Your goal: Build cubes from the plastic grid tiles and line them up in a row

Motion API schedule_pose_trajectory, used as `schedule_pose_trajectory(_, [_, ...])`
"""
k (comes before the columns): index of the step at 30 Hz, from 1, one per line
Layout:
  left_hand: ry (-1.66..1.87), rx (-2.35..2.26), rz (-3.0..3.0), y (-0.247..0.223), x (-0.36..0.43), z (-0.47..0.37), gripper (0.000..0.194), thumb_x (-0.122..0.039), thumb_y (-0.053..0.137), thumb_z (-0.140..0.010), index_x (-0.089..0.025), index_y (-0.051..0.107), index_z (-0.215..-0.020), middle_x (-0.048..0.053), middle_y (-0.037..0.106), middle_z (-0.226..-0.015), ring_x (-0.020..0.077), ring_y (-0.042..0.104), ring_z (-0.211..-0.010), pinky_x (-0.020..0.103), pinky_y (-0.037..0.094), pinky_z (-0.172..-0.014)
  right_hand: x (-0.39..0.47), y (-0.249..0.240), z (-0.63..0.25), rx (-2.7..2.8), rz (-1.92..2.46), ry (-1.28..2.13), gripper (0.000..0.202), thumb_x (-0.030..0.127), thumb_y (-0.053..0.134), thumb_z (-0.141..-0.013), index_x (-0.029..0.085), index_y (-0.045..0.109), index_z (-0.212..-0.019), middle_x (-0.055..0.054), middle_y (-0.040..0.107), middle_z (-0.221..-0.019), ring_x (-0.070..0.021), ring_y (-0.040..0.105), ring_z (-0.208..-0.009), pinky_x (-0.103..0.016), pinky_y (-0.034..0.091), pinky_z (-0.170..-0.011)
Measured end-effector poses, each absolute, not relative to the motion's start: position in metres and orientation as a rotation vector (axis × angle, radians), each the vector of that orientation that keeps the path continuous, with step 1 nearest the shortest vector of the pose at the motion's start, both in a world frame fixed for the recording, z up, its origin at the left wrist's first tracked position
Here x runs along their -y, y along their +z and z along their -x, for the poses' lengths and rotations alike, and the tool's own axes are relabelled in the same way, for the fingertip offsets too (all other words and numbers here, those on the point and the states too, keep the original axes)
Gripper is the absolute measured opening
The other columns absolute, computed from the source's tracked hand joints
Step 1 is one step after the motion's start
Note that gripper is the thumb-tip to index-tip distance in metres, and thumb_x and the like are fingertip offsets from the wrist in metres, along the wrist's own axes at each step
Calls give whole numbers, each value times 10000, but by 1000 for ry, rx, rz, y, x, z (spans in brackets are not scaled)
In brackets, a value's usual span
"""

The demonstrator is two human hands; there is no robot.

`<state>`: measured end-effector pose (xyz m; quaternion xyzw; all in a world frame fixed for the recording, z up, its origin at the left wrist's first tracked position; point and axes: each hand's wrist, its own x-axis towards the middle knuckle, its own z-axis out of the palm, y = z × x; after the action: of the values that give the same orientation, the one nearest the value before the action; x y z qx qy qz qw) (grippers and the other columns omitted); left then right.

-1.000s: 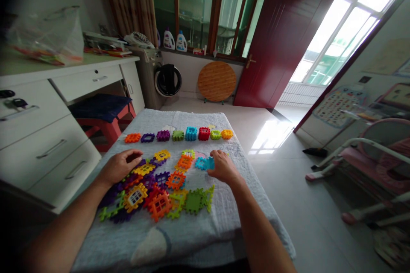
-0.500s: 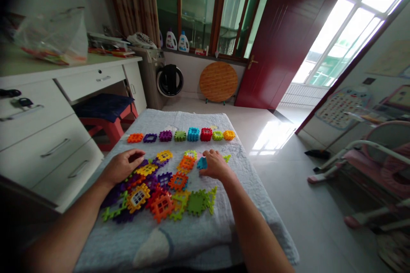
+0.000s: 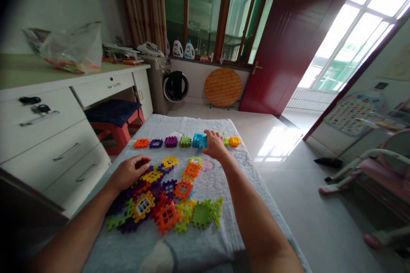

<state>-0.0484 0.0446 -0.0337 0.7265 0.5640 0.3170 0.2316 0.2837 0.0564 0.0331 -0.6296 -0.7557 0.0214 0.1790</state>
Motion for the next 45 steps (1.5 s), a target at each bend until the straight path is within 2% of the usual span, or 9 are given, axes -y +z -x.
schedule_pose_trajectory(7, [884,-1563,-1974,-32,-44,48,368,-497,565,-722,-209,677,-922,45,744,-898,233,691,-827,328,538,-796,-118,37,-275,2244,1810,77,734,197,613,-627,190,396,-1328,-121,543,-1235,-298,447,-1087,-404,359,-869])
schedule_pose_trajectory(19, [874,-1553,-2009,-33,-44,49,340,-462,553,-748,-207,673,-937,45,742,-918,227,695,-838,308,546,-774,-134,32,-274,2371,1822,117,758,175,620,-612,209,389,-1333,-118,541,-1263,-307,460,-1087,-405,369,-852])
schedule_pose_trajectory(26, [864,-1573,-2022,-32,-44,48,346,-469,556,-741,-208,674,-933,43,741,-917,229,695,-842,308,544,-786,-134,27,-272,2394,1829,117,870,268,715,-583,187,351,-1369,-145,524,-1294,-345,433,-1136,-448,354,-894])
schedule_pose_trajectory(35, [859,-1569,-2029,-31,-43,48,344,-460,541,-762,-195,662,-943,46,735,-930,227,690,-858,326,536,-820,-134,27,-265,2443,1854,31,852,137,641,-600,182,335,-1394,-121,571,-1269,-323,433,-1144,-431,327,-912])
schedule_pose_trajectory(41, [906,-1566,-2050,-34,-44,52,362,-473,541,-775,-185,658,-961,51,718,-949,223,676,-878,323,522,-832,-103,38,-272,2284,1788,22,912,259,687,-648,183,254,-1447,-137,491,-1346,-329,409,-1177,-477,331,-953])
schedule_pose_trajectory(45, [943,-1570,-2140,-29,-44,51,396,-522,506,-812,-178,658,-939,69,689,-980,231,642,-935,350,488,-890,-45,42,-287,2347,1618,175,785,332,694,-700,180,362,-1395,-133,471,-1344,-298,422,-1192,-444,347,-992])
